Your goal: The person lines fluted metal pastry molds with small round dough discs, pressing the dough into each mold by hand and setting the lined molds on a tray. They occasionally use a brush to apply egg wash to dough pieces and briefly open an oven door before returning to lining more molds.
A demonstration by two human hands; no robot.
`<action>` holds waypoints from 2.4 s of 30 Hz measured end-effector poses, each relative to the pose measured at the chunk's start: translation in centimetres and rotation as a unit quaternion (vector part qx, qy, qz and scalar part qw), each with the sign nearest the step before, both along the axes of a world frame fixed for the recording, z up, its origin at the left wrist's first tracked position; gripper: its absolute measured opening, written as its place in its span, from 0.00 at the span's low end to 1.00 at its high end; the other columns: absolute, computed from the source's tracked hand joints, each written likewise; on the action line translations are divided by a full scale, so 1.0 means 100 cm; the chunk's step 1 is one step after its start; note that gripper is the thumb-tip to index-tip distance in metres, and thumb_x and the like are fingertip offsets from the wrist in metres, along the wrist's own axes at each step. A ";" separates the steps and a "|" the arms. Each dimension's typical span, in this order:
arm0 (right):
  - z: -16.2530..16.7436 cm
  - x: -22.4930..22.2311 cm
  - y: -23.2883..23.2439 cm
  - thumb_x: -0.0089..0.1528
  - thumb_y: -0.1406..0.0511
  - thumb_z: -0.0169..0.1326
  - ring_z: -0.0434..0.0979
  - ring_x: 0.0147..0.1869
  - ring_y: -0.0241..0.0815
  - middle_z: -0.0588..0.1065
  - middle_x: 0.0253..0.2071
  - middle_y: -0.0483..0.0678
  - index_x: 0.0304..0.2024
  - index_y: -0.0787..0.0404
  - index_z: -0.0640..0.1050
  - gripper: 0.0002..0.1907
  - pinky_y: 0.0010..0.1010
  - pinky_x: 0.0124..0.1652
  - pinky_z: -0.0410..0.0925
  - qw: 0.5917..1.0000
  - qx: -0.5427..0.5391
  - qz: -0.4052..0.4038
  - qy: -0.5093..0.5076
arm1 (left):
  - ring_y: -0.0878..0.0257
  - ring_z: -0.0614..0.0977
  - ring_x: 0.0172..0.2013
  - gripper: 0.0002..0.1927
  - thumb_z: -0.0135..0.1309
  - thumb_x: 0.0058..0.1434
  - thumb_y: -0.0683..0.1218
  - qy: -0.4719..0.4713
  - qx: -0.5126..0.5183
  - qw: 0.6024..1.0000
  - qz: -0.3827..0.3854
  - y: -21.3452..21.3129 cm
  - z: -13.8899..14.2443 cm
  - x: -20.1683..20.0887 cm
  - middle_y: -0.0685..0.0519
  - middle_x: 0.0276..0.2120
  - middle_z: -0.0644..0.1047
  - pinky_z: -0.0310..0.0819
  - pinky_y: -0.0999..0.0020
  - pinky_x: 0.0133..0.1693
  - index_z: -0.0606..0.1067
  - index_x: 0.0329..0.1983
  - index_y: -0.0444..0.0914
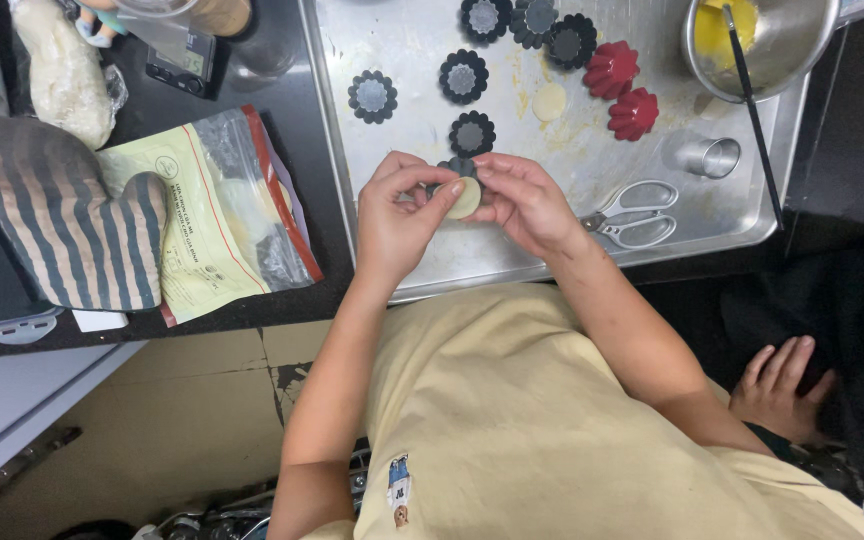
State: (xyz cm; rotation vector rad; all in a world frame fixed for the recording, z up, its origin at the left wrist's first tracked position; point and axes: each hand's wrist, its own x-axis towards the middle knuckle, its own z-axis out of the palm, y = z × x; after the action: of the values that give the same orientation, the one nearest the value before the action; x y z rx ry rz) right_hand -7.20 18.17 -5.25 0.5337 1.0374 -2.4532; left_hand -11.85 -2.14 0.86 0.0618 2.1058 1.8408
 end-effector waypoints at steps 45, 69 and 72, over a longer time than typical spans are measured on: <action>0.066 0.004 -0.009 0.67 0.74 0.54 0.79 0.49 0.36 0.78 0.50 0.50 0.63 0.69 0.71 0.21 0.31 0.46 0.77 0.994 0.067 0.056 0.071 | 0.70 0.79 0.42 0.21 0.61 0.63 0.37 -0.085 0.186 0.979 0.012 -0.006 0.011 0.029 0.51 0.43 0.78 0.81 0.74 0.43 0.72 0.59 0.30; 0.083 0.005 -0.010 0.65 0.73 0.52 0.81 0.53 0.38 0.78 0.52 0.53 0.65 0.71 0.70 0.24 0.30 0.50 0.78 0.994 0.039 0.050 0.090 | 0.68 0.80 0.46 0.17 0.54 0.69 0.37 -0.119 0.254 0.960 0.004 -0.014 0.018 0.031 0.50 0.48 0.79 0.84 0.68 0.48 0.73 0.60 0.30; 0.083 0.005 -0.012 0.65 0.74 0.57 0.78 0.53 0.34 0.77 0.52 0.51 0.66 0.70 0.69 0.27 0.26 0.49 0.75 0.975 0.120 0.075 0.171 | 0.66 0.82 0.47 0.15 0.50 0.71 0.41 -0.155 0.258 0.954 0.013 -0.016 0.015 0.032 0.49 0.48 0.80 0.84 0.68 0.48 0.74 0.58 0.30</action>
State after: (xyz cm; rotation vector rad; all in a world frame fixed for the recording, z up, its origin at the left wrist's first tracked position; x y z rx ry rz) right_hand -6.68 16.93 3.07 0.0937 1.4666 -2.3480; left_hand -8.64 -3.77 2.40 -0.1225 1.3883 2.2020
